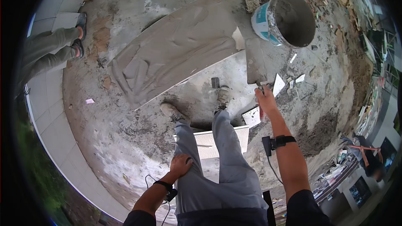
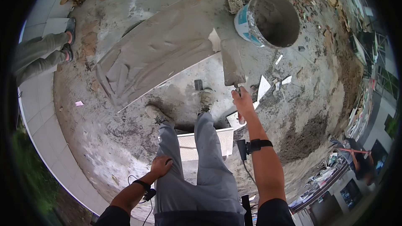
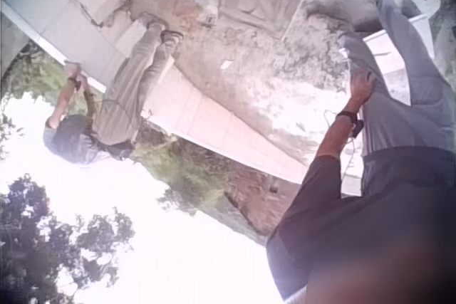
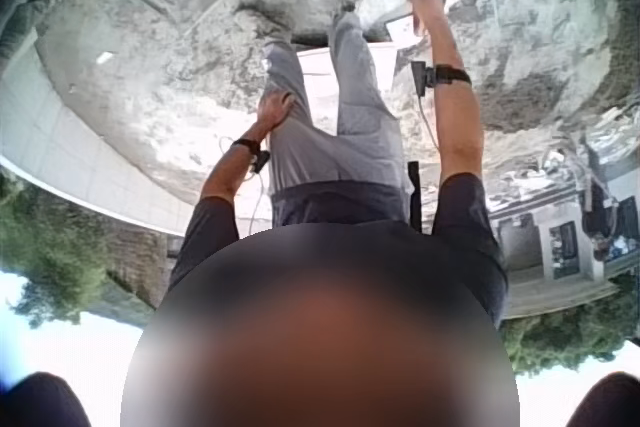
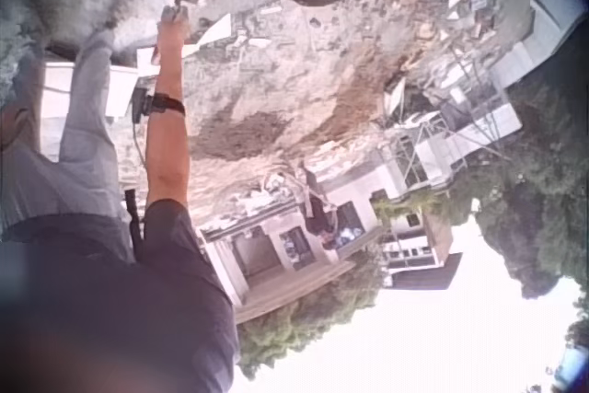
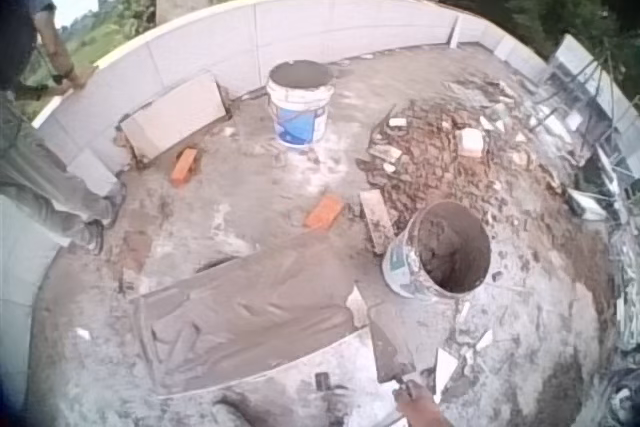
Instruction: Applying mortar to a tile and placing it on a low wall at a construction site.
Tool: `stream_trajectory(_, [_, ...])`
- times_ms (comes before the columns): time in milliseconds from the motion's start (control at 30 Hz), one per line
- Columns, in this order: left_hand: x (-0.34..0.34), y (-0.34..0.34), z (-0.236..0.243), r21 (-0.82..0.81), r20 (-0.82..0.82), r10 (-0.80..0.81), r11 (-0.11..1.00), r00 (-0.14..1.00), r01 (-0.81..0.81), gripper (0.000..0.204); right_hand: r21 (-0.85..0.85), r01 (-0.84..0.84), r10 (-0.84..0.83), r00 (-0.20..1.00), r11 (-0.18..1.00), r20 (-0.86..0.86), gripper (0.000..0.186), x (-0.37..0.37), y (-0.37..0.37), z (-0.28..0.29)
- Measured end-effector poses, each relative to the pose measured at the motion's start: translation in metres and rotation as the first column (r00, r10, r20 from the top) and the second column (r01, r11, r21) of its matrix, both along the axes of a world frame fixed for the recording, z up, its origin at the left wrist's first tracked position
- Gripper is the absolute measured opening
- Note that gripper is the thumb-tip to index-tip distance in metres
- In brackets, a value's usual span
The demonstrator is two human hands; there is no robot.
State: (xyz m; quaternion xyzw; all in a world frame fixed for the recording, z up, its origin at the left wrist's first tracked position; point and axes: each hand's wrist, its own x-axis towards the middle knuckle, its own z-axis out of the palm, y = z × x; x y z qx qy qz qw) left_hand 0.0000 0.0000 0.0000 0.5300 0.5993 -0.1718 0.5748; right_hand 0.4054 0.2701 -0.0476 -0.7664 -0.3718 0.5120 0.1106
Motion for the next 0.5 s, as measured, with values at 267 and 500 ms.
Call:
stream_trajectory(267, [-0.012, 0.02, 0.014, 0.0, -0.029, -0.033, 0.999, 0.999, 0.033, 0.044, -0.139, 0.012, -0.044, 0.972, 0.99, -0.232, 0.028, -0.028, 0.02, 0.015])
stream_trajectory(500, [-0.027, 0.022, 0.007, -0.025, 0.043, 0.095, 0.995, 0.995, -0.094, 0.047, 0.07, -0.605, 0.606, 0.796, 0.793, 0.003, 0.041, -0.243, -0.046, 0.047])
